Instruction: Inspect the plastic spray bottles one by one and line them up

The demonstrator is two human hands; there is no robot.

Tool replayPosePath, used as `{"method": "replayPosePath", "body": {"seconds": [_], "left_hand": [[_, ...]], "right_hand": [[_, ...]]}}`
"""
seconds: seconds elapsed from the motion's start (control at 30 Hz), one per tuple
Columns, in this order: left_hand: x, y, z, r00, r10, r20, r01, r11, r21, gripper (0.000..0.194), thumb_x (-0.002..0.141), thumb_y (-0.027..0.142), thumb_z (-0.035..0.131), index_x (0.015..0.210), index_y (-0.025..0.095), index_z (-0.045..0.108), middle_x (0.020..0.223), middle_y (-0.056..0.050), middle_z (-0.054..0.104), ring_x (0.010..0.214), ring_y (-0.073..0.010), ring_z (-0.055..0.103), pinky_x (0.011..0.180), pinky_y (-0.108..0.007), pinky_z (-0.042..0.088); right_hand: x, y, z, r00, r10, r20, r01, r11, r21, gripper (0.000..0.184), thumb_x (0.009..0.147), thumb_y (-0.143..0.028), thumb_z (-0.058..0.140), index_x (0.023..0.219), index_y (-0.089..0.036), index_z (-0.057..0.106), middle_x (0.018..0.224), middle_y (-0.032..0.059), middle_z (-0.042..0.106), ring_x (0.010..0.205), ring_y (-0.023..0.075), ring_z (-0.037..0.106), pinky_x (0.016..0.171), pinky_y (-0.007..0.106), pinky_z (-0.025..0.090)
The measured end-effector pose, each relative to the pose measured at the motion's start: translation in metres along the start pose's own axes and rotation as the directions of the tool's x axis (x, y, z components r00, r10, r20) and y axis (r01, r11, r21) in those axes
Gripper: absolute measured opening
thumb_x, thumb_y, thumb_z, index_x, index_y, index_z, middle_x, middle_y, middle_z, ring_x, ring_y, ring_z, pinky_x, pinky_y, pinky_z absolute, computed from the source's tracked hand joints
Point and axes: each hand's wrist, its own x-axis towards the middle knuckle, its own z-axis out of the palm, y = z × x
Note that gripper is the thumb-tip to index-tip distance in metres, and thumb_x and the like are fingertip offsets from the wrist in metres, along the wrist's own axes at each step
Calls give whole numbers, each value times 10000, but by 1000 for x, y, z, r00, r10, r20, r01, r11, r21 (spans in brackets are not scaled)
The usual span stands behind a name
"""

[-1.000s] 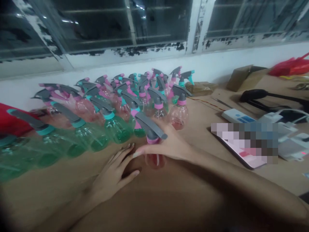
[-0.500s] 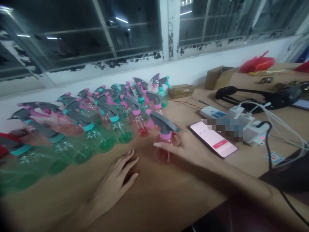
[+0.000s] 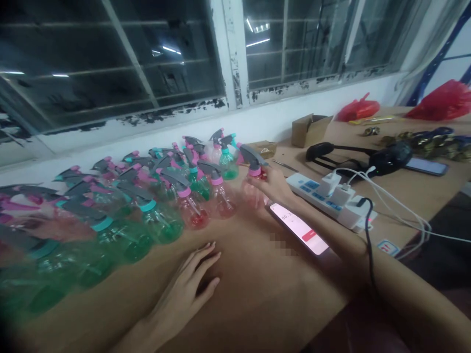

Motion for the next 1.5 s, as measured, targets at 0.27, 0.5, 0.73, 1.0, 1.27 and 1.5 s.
{"method": "replayPosePath", "body": {"seconds": [0.27,0.5,0.73,1.0,1.27,1.5], "left_hand": [[64,11,6,999,32,30,-31,998,-50,359,944,290,480,1285,174,482,1384,-88,467,1294,-244,418,1090,-363,360],[81,8,8,1000,-7,14,7,1000,-26,384,950,302,447,1317,193,453,1369,-83,475,1274,-254,442,1069,-378,393],[84,6,10,1000,19,11,-18,1000,-4,399,941,294,466,1319,167,462,1373,-102,463,1280,-266,431,1072,-381,383],[83,2,21,999,-8,-43,4,997,-76,430,882,312,578,1297,227,503,1359,-99,483,1281,-292,429,1061,-432,396],[25,-5,14,1000,17,-9,-18,994,-104,443,888,263,575,1312,194,469,1411,-103,440,1297,-266,412,1050,-450,385],[-75,-25,-18,999,-44,28,42,997,68,443,925,275,538,1339,142,454,1450,-134,392,1326,-288,367,1041,-477,377]], "right_hand": [[19,17,20,998,-32,60,36,998,-60,305,775,-413,601,892,-138,656,855,103,698,753,250,624,703,362,458],[23,16,26,991,-90,97,98,991,-89,295,796,-396,579,930,-137,626,899,110,689,808,254,614,719,337,437],[21,10,24,989,-113,97,126,984,-130,316,812,-446,563,885,-144,620,870,103,680,766,241,596,708,336,422],[18,10,26,990,-95,105,110,983,-149,385,813,-509,549,941,-156,634,893,101,697,790,258,632,731,368,463],[-48,-8,14,1000,-14,-19,10,980,-198,681,793,-536,585,1296,-92,465,1300,229,544,1152,368,544,929,519,430],[-128,-72,52,951,-52,305,117,973,-199,430,834,-495,570,1174,-237,521,1160,85,643,1084,272,603,899,451,489]]}}
